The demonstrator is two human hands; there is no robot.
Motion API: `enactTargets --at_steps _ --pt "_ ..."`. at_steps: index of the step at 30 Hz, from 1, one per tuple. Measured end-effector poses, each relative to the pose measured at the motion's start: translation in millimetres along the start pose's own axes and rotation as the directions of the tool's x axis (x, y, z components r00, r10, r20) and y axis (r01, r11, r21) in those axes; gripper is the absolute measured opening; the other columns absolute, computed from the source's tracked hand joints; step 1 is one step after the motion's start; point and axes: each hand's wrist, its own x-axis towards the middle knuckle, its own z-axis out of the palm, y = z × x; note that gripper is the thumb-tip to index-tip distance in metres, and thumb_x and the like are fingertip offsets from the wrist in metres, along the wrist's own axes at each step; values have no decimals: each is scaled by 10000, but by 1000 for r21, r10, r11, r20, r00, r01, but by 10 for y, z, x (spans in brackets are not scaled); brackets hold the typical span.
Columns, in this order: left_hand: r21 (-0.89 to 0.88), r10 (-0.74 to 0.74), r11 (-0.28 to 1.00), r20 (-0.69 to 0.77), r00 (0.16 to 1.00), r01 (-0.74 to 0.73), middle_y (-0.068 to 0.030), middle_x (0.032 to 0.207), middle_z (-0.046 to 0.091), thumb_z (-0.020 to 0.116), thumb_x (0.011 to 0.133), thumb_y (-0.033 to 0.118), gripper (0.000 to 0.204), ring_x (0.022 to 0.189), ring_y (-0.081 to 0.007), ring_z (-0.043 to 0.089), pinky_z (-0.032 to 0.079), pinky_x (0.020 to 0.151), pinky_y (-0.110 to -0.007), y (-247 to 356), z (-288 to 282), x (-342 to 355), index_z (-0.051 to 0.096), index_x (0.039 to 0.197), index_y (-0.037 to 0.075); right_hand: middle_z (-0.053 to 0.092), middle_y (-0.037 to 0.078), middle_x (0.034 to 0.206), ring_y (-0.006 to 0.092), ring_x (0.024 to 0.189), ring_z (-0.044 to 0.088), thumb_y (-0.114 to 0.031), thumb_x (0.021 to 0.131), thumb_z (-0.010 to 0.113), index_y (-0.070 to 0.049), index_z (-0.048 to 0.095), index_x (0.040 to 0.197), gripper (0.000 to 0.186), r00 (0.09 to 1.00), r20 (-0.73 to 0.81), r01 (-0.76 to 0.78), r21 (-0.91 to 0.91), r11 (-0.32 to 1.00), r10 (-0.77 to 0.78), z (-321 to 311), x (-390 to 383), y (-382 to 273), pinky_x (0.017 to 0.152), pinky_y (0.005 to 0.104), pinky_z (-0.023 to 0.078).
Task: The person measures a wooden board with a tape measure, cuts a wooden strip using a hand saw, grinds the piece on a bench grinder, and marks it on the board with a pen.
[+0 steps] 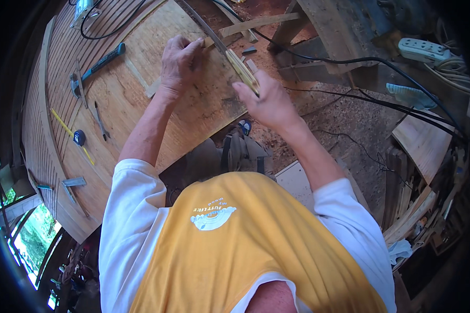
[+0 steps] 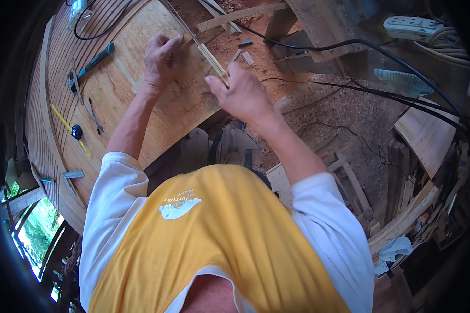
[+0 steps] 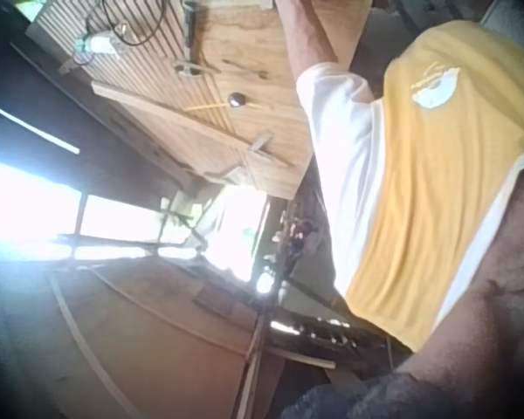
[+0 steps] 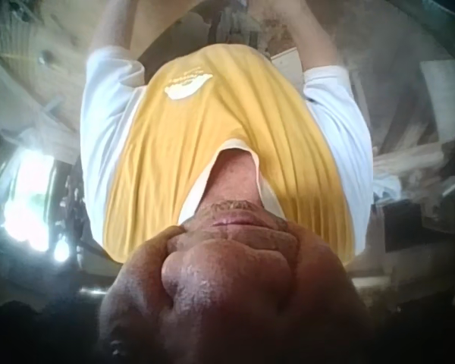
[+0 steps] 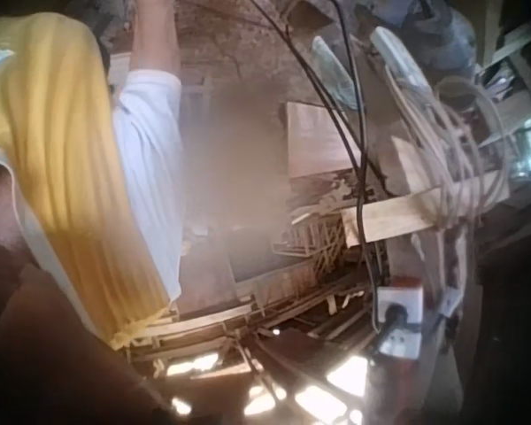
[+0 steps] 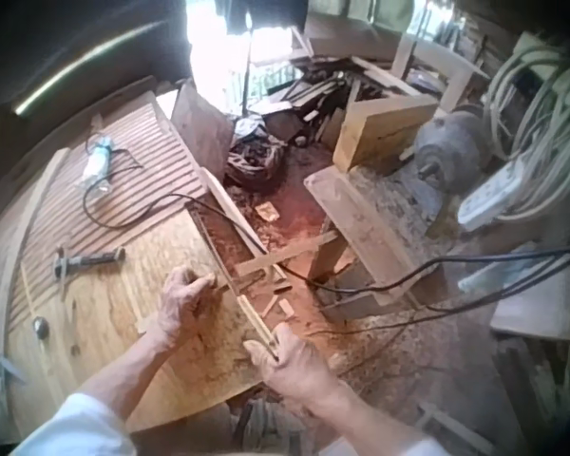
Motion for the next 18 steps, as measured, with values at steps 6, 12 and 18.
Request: enactTargets --at_steps 6,12,18 --pt "7 -22 1000 -36 999 23 -106 885 609 791 864 193 239 866 -319 598 503 751 -434 -52 12 -87 770 1086 106 686 302 843 508 880 695 -411 957 726 33 597 959 462 999 30 -20 0 1000 20 -94 -72 -154 773 528 551" --pt "6 -10 1000 -1 1000 10 -113 907 615 788 867 191 263 895 -327 608 510 771 -438 -67 -9 -49 765 1115 106 685 329 981 505 959 685 -350 927 725 28 599 992 404 993 55 -93 -109 990 100 -89 3 -124 825 527 546" --pt "18 -34 999 -47 998 35 -116 911 620 786 875 197 254 897 -333 613 513 775 -439 -108 47 -120 766 1111 106 677 319 1059 499 991 675 -321 930 718 25 582 1069 398 1000 26 -6 -117 993 9 -57 62 -185 842 527 535"
